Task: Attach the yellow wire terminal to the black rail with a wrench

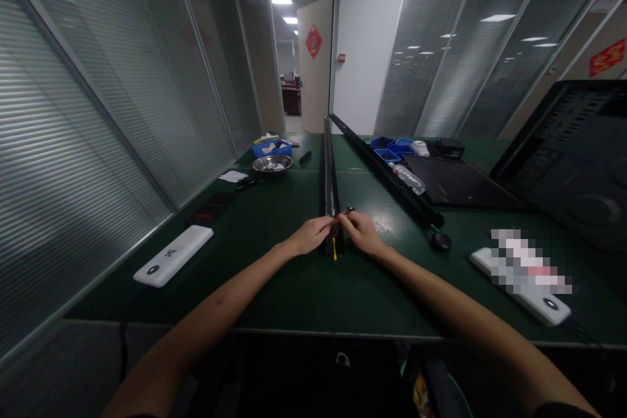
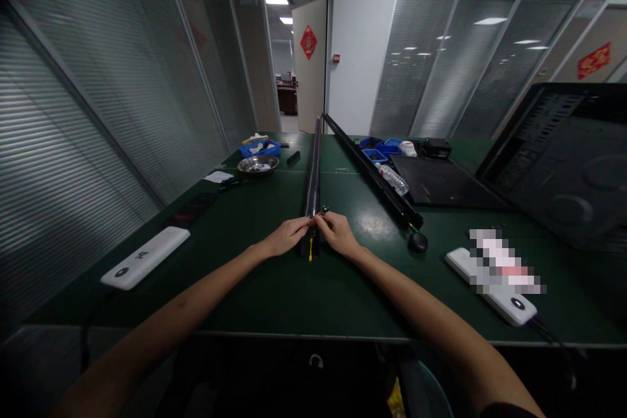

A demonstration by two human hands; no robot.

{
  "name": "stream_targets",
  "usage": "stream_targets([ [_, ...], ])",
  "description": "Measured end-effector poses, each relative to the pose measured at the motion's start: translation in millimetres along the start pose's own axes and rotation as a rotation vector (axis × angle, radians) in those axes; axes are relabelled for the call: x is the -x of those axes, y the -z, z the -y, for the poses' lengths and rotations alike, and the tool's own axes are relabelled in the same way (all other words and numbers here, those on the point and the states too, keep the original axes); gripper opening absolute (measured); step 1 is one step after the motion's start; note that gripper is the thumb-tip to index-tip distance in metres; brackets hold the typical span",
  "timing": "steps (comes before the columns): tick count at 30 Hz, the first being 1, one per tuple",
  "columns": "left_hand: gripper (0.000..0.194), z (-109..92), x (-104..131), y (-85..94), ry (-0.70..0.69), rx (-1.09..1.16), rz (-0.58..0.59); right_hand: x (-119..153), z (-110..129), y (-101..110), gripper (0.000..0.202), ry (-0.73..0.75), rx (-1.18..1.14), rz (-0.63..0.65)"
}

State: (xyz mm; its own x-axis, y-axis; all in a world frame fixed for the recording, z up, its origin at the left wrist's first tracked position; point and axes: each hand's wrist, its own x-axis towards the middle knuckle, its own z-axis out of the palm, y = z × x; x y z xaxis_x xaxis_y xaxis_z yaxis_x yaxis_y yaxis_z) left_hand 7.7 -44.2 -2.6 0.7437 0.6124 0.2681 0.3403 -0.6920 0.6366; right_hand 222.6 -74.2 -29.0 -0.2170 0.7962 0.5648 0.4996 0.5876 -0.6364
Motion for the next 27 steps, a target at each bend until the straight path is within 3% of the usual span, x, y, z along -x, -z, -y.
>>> stream_targets([
  [27,0.027,2.3,-0.9,-0.7,-0.029,-0.006,-0.014,0.7,12.8,3.2,0.023,0.044,0.057,0.043],
])
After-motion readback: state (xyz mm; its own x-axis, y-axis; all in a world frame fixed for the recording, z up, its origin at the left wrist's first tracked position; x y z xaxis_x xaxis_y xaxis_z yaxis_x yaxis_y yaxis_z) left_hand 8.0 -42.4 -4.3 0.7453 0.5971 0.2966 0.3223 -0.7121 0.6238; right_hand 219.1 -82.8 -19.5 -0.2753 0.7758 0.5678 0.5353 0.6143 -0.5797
